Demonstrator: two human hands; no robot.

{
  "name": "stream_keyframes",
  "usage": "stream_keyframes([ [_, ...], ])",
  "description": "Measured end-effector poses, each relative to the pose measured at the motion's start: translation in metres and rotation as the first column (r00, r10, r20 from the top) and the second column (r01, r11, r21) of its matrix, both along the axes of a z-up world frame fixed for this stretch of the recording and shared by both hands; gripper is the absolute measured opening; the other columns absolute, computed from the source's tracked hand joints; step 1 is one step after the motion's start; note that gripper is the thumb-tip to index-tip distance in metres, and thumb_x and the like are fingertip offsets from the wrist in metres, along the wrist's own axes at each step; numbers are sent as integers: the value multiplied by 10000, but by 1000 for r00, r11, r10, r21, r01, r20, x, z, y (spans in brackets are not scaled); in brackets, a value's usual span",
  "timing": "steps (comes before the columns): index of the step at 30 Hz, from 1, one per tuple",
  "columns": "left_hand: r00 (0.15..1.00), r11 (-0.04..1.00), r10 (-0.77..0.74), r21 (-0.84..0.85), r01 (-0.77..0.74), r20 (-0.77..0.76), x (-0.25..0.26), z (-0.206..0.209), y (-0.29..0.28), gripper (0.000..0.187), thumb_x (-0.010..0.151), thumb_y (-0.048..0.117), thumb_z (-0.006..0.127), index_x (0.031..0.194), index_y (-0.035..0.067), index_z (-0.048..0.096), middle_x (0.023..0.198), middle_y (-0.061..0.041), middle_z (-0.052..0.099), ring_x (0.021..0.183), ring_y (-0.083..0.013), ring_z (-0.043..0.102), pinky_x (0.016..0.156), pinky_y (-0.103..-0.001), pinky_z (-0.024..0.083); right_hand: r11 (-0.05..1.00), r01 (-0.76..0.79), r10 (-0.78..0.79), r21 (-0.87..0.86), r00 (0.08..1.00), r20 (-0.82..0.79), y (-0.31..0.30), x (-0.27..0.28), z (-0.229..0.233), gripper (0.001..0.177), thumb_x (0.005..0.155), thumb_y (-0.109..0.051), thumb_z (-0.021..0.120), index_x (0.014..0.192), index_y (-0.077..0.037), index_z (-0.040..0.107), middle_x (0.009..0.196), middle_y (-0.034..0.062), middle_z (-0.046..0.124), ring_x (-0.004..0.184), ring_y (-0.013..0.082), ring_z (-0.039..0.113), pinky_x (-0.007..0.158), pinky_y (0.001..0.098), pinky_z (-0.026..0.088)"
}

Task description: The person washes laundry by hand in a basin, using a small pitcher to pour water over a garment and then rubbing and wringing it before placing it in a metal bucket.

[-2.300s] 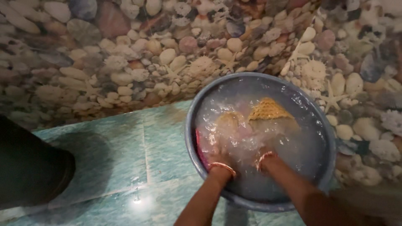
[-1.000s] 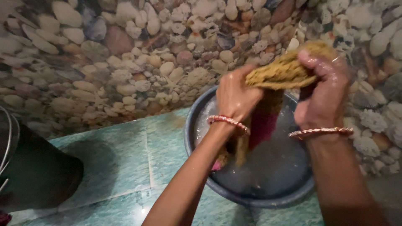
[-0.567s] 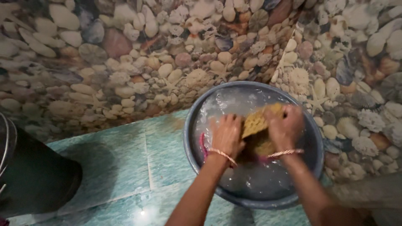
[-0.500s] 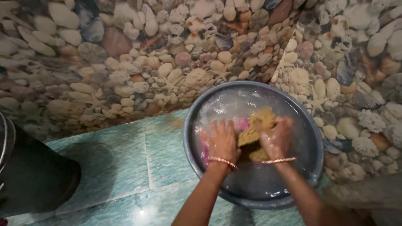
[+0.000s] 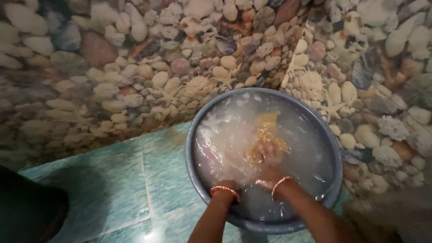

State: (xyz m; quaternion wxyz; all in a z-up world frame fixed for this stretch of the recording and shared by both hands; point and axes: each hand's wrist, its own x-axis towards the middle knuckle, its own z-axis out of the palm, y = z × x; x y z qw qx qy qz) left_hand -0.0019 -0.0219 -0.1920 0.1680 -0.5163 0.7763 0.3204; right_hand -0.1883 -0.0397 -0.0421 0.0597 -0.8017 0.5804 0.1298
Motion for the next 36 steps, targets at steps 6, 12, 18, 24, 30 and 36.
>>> stream_keyframes([
  [6,998,998,69,3,-69,0,11,6,-4,425,912,269,611,1315,150,679,1377,-165,673,1271,-373,645,1011,-533,533,929,197,-257,313,953,163,-44,-10,-3,784,833,-696,551,1517,-319,486,1734,116,24,1601,363,97,1270,593,45],
  [12,972,956,221,-178,-232,-78,43,49,-22,497,898,263,630,1378,132,628,1372,-174,670,1277,-341,642,1025,-476,537,999,28,-30,-32,997,-67,15,11,23,949,822,-831,522,1534,-218,386,1678,171,50,1522,456,57,1178,640,46],
  [18,938,944,327,-75,-320,116,3,78,7,579,918,272,637,1461,77,582,1358,-213,691,1244,-321,690,1007,-434,581,985,132,-144,-107,983,-113,19,-21,-13,1012,788,-792,588,1593,-269,268,1692,131,161,1521,397,171,1202,652,158],
  [24,953,684,293,-680,-263,-75,-12,102,30,1141,697,157,802,1696,288,269,1438,-234,616,1061,-314,713,848,-508,532,966,230,-241,-116,967,-88,-24,-30,-40,1187,640,-544,827,1627,-165,286,1669,126,281,1488,335,339,1116,500,381],
  [30,718,655,675,-310,-689,-169,18,151,0,425,830,298,789,1225,208,661,1062,-98,761,1033,-322,719,962,-564,492,812,554,-584,184,762,282,-4,18,101,1163,532,-507,987,1512,-186,450,1664,68,272,1394,351,473,1127,436,421],
  [36,454,371,614,-271,-888,-646,44,209,-15,199,818,257,756,979,141,761,965,-183,760,919,-387,726,798,-465,560,737,557,-658,383,461,595,10,31,152,970,557,-437,973,1376,-62,616,1345,150,663,1231,297,646,1092,401,473],
])
